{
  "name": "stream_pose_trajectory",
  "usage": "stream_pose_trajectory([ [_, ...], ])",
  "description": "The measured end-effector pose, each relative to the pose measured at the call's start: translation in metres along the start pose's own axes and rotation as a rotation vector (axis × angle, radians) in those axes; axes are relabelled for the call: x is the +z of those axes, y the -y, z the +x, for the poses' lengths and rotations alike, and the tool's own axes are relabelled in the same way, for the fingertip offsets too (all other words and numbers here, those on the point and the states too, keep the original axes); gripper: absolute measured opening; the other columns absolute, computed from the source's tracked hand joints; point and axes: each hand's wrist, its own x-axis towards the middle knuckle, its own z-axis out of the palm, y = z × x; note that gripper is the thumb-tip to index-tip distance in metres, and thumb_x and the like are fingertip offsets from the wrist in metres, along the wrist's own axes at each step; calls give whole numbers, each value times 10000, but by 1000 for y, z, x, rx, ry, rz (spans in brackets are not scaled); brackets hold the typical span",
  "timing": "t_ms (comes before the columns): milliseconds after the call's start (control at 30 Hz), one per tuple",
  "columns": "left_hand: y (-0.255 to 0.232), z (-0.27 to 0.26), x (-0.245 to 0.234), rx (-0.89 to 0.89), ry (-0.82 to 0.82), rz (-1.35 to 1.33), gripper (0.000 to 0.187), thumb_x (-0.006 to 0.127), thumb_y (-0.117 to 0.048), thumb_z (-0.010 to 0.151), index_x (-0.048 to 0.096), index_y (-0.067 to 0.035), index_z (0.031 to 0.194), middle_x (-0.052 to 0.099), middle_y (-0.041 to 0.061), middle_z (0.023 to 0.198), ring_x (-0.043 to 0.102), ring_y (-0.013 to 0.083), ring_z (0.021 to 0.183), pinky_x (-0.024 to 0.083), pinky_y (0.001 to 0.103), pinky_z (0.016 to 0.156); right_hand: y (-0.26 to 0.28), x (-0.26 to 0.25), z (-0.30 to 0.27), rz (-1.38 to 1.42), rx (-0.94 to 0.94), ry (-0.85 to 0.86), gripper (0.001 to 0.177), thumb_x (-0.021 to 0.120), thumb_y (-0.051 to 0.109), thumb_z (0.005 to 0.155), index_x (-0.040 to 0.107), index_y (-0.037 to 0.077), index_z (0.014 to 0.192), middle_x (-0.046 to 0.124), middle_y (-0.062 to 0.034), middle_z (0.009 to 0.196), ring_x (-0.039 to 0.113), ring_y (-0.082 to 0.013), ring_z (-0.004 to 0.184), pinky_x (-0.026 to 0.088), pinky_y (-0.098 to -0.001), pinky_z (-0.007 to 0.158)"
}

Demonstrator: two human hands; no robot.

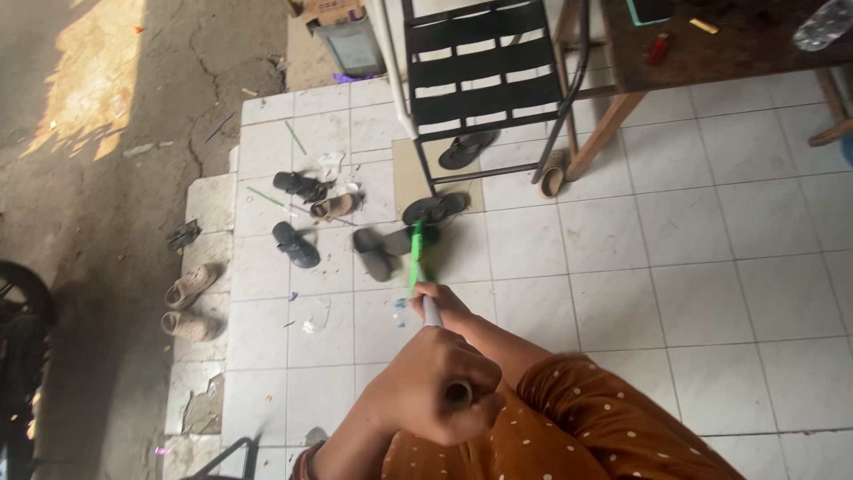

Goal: The person sweeps debris and dust across a tiled floor using a broom, moving around furniture and objects like a chair, a table, and a water jug.

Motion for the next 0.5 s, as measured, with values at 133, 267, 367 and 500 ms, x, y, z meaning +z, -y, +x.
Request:
stream_pose_trajectory([
  [133, -17, 21, -26, 246, 81, -183, 319, 639, -142, 828, 403, -76, 625, 410, 42, 580, 462, 238, 499, 337, 361, 538, 49, -35, -33, -533, -230, -247, 278, 664, 267, 936, 538, 88, 766, 570, -61, 672, 540, -210, 630, 446, -383, 605],
  [267, 2, 65, -32, 399, 108, -328, 320, 615, -113, 786, 377, -74, 576, 393, 53, 554, 420, 252, 502, 315, 374, 506, 62, -118, -63, -534, -198, -462, 326, 630, 281, 957, 524, 72, 730, 570, -112, 653, 591, -279, 634, 482, -419, 621],
  [367, 15, 94, -27, 400, 156, -265, 319, 620, -93, 819, 390, -72, 598, 390, 48, 567, 445, 244, 486, 339, 364, 523, 74, -176, -62, -675, -364, -618, 292, 666, 250, 950, 523, 53, 788, 561, -132, 696, 571, -327, 671, 474, -438, 635],
  [500, 37, 135, -19, 535, 240, -146, 332, 625, -92, 848, 383, -81, 620, 382, 41, 583, 461, 240, 509, 421, 365, 581, 85, -235, -28, -706, -451, -687, 273, 701, 201, 942, 517, 42, 818, 574, -124, 739, 578, -309, 677, 480, -413, 634],
])
